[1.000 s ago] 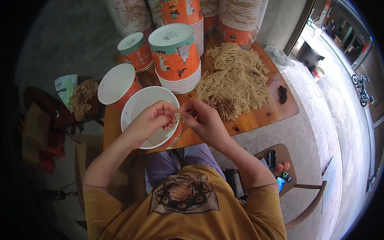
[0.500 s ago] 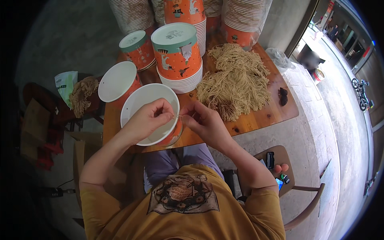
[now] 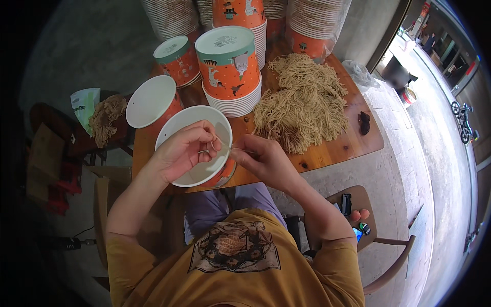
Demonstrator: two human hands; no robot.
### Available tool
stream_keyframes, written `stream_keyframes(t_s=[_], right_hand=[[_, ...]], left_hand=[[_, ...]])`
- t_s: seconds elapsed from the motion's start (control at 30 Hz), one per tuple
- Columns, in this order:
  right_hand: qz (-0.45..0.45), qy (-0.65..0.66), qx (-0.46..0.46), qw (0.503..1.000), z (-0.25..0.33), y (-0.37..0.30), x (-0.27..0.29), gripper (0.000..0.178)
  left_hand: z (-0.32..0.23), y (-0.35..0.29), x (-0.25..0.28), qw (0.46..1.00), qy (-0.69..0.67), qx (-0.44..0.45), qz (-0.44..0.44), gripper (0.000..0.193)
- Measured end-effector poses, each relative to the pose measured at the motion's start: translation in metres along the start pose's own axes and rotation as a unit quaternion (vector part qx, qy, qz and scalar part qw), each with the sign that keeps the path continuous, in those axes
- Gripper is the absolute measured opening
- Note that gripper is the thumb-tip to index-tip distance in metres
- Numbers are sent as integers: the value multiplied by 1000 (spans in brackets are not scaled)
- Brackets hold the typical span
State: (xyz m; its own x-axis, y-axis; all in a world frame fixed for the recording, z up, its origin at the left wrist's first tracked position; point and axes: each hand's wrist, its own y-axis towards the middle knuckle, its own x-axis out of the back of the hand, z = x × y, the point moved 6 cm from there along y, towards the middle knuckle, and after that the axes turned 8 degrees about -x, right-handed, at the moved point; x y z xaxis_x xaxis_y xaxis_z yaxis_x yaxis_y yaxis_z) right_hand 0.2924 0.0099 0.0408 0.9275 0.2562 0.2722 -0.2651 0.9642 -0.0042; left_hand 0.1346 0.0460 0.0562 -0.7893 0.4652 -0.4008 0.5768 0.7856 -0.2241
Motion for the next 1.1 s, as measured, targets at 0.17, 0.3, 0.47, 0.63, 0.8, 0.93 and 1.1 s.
stream_keyframes(t_s=[0.17,0.3,0.47,0.63,0.8,0.93,1.1], right_hand=[[-33,-69,76,994,22,1,9,18],[-32,-156,120,980,46,2,18,18],[59,-172,151,972,66,13,20,17],[99,-96,86,987,58,35,18,12],[67,-38,23,997,29,48,24,10],[-59,-128,134,981,15,43,41,13],[-246,-242,167,924,38,-3,42,14]], left_hand=[[10,7,0,999,44,-20,-5,5],[10,7,2,990,121,-61,-35,10],[8,12,-13,980,167,-100,-28,12],[13,17,-11,959,260,-113,-1,14],[18,18,-17,979,184,-78,37,15],[12,19,-24,983,170,-61,40,13],[9,19,-20,985,162,-58,10,12]])
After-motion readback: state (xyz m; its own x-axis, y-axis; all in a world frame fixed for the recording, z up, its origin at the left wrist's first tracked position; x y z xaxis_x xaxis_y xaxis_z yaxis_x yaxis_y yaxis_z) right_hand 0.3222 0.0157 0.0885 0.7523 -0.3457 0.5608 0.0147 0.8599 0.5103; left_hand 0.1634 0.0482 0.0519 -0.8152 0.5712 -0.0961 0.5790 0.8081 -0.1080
